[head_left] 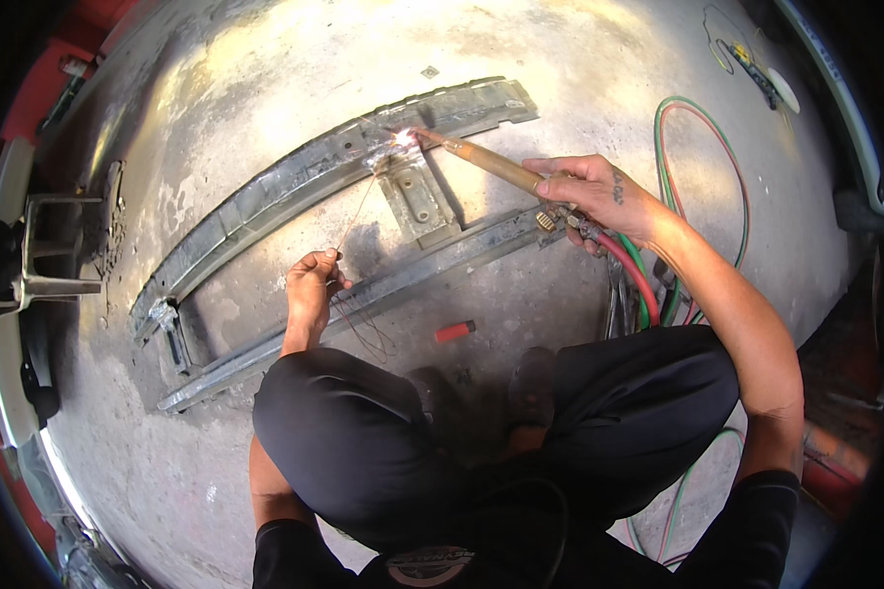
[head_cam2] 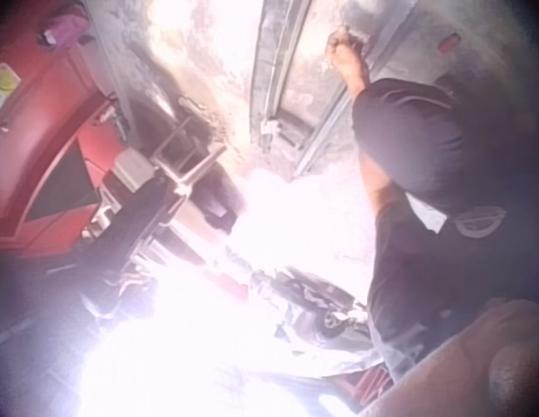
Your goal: The person sits on the floor and uses a welding torch to join two metal pieces. They feed a filler rod into the molten pool with their left hand while guiding the torch with their right hand, creating a continuous weld bead along the seam.
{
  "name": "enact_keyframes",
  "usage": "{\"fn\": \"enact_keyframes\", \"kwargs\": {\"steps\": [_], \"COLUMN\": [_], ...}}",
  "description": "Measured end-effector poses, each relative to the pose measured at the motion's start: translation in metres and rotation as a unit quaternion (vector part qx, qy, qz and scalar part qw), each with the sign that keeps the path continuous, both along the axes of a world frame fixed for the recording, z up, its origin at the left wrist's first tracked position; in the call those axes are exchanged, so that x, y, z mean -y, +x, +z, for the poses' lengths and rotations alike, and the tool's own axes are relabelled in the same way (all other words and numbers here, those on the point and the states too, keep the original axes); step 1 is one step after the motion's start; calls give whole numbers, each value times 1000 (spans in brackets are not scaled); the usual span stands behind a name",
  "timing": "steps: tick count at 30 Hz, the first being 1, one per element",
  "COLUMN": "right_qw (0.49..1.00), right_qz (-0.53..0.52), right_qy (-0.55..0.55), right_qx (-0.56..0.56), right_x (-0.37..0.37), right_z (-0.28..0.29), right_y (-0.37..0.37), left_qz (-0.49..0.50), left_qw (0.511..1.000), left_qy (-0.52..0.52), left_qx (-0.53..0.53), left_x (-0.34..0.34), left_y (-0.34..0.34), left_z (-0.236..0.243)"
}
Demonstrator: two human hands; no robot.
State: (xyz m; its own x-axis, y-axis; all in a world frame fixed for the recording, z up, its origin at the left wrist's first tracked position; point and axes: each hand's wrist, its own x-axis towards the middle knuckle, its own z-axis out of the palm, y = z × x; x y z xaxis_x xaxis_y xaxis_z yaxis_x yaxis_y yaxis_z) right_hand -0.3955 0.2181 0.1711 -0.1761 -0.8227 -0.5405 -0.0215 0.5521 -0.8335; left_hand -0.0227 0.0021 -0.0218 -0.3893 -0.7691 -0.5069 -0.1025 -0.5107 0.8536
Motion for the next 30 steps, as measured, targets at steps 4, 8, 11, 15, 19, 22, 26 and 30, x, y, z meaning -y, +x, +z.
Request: {"fn": "enact_keyframes", "kwargs": {"steps": [4, 8, 11, 15, 19, 22, 26, 30], "right_qw": [1000, 1000, 1000, 1000, 1000, 1000, 1000, 1000], "right_qz": [-1, 1, 1, 2, 0, 0, -1, -1], "right_qy": [-2, -1, 5, 0, -2, 0, -4, -2], "right_qx": [-2, 0, 0, 5, 10, 8, 4, 4], "right_x": [0, -1, 0, -1, -1, 0, 0, 0], "right_z": [-1, -1, 1, -1, -2, -2, -1, -2], "right_y": [0, -1, 0, -2, -2, -1, 0, -2], "left_qz": [0, -2, -3, -4, -5, -5, -5, -4], "left_qw": [1000, 1000, 1000, 1000, 1000, 1000, 1000, 1000], "left_qy": [0, 0, -1, 1, -2, -1, 0, 1], "left_qx": [3, 4, 3, -1, 1, 1, -2, -4], "left_x": [0, 0, 0, -1, -1, 0, -1, -1], "left_y": [0, -1, 1, 0, -1, 0, -1, -2], "left_z": [0, 0, 0, 1, 1, 0, 0, 1]}}
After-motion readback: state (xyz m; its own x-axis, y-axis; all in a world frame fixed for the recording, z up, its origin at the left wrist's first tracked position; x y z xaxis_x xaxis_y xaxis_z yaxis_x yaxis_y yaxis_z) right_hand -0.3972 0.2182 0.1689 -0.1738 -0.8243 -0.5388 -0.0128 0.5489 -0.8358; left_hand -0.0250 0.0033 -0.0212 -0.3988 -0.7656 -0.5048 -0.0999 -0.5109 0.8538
